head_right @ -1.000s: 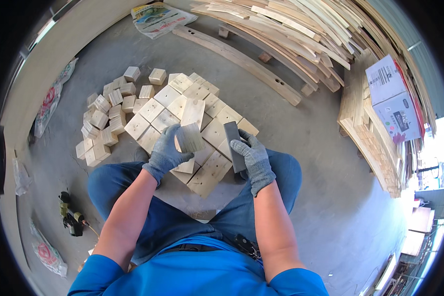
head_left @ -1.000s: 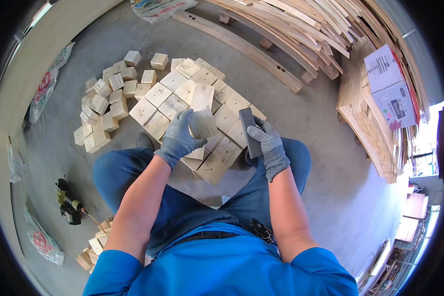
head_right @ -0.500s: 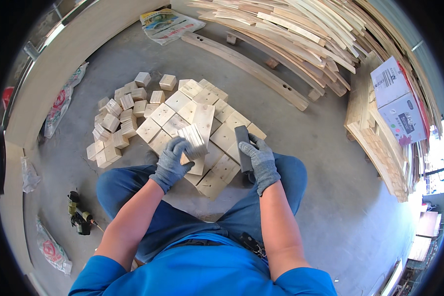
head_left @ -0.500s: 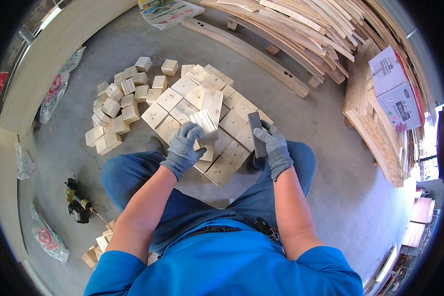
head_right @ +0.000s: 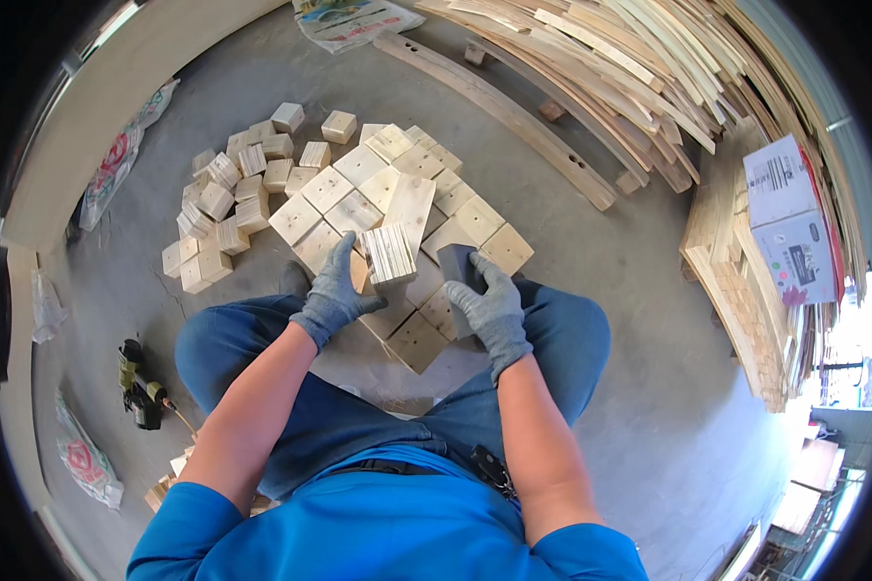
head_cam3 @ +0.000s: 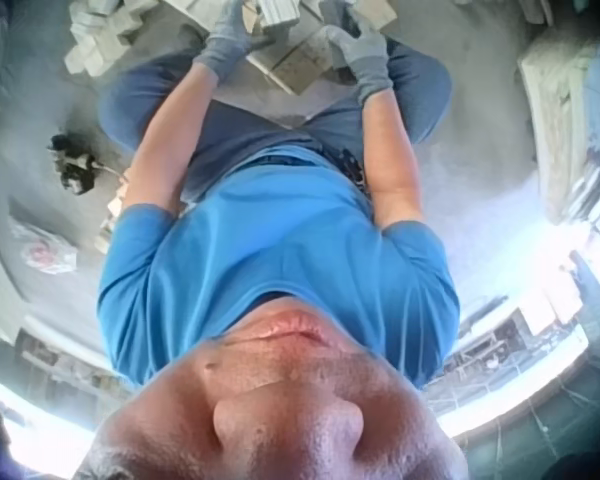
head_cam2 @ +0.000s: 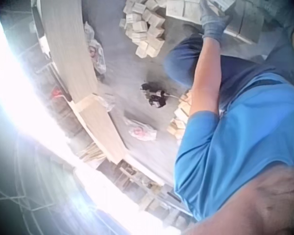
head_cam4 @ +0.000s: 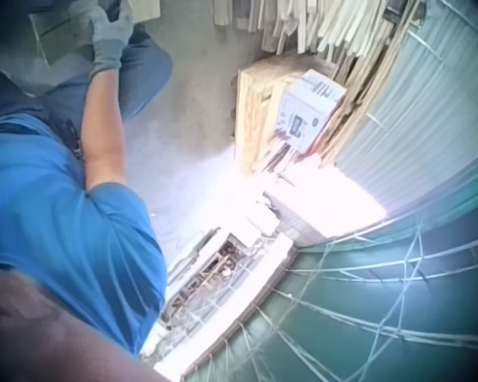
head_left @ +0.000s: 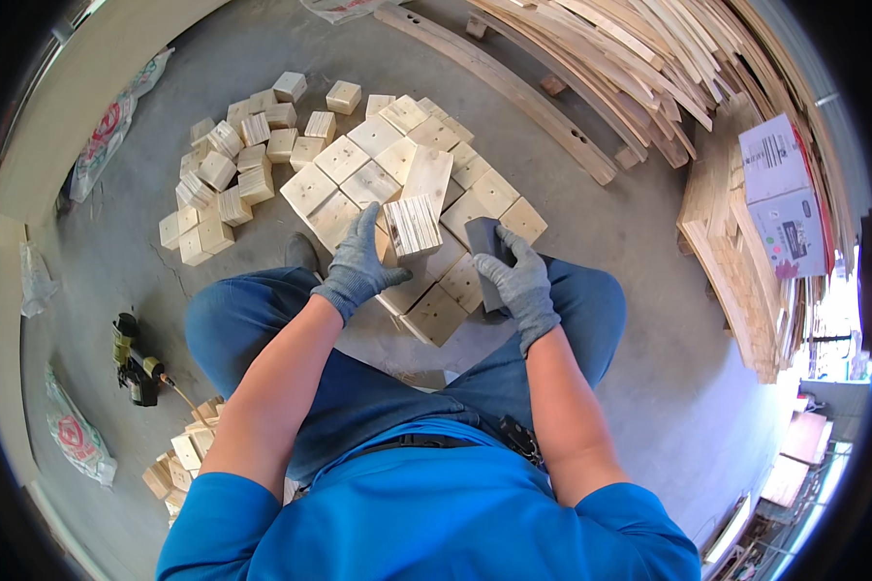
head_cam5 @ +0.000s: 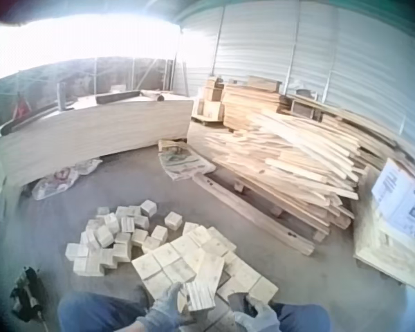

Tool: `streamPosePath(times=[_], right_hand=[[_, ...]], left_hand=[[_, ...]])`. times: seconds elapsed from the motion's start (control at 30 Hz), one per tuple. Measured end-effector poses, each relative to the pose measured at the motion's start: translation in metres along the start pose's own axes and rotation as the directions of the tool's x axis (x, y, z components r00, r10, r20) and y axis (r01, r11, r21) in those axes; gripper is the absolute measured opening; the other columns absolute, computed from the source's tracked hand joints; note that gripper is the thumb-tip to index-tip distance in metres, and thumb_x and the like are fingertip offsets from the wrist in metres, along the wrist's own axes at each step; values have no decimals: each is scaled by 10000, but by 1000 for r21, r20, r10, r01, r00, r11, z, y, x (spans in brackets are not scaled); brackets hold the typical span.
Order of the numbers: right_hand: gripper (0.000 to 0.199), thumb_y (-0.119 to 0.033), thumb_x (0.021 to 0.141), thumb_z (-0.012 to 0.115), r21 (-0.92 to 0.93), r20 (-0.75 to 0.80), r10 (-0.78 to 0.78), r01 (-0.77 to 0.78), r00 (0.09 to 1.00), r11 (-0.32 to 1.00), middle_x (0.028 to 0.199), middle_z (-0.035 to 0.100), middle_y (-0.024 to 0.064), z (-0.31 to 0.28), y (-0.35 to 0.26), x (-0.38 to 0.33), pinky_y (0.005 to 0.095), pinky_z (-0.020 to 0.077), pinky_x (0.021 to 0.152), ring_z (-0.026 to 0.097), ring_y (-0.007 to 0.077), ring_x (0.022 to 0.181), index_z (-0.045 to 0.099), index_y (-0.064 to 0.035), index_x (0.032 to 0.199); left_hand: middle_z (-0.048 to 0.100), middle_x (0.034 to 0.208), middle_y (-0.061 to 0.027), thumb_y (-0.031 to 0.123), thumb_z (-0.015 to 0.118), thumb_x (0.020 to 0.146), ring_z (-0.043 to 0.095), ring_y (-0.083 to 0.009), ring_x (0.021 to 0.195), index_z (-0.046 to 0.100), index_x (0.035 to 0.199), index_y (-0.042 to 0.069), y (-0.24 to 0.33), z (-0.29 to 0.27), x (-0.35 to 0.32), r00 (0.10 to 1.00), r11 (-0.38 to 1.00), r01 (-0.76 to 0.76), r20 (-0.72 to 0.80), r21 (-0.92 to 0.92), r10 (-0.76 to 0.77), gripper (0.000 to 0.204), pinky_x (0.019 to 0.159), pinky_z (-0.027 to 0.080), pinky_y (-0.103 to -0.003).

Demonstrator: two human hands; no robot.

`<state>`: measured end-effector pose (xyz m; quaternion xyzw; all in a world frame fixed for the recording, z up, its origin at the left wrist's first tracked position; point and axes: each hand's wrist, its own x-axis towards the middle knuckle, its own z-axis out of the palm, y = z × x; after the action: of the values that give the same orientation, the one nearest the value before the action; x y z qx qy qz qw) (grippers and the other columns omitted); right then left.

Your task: The person sits on the floor and sands small wooden blocks using a sanding block. They pick up each block, sand the edges and surfaces, and place it back into a pile. The person repeats this process for multiple blocks.

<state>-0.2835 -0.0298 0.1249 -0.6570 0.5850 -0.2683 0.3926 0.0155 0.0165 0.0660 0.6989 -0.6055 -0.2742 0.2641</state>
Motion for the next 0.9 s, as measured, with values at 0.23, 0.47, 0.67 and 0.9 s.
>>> streamPosePath(times=[0.23, 0.47, 0.67, 0.9], right_hand=[[741, -330, 787, 931, -375, 90, -393, 397, 915, 838, 1361, 666, 257, 43, -50, -19, 510, 519, 1082, 648, 436, 1236, 680, -41, 1421], [679, -327, 802, 890, -567, 145, -408, 414, 901, 712, 1350, 650, 217, 59, -62, 2, 553, 508, 1052, 635, 425, 1231, 694, -128, 1421], [663, -397, 827, 865, -614, 125, -349, 349, 929, 708, 1337, 635, 247, 90, -89, 97, 542, 548, 995, 654, 444, 1202, 684, -172, 1424], [691, -383, 849, 854, -677, 164, -262, 302, 951, 671, 1279, 638, 253, 88, -107, 79, 543, 551, 973, 666, 444, 1165, 625, -185, 1470]], left_hand=[[554, 1577, -103, 461, 997, 752, 563, -240, 1394, 210, 1687, 16, -84, 69, 34, 999, 785, 9, 34, -620, 16, 1300, 1255, 411, -396], [638, 1385, -161, 352, 1022, 684, 636, -326, 1310, 452, 1544, 100, -6, 26, 23, 998, 921, -65, 0, -385, 70, 1062, 1133, 507, -420], [624, 1383, -161, 319, 1028, 680, 632, -300, 1278, 471, 1517, 92, -11, 32, 26, 998, 891, -63, -22, -450, 60, 1031, 1120, 505, -399], [569, 1423, -197, 311, 972, 689, 561, -362, 1363, 442, 1525, 41, -3, 26, 22, 999, 889, -19, 23, -457, 33, 1026, 1192, 452, -421]])
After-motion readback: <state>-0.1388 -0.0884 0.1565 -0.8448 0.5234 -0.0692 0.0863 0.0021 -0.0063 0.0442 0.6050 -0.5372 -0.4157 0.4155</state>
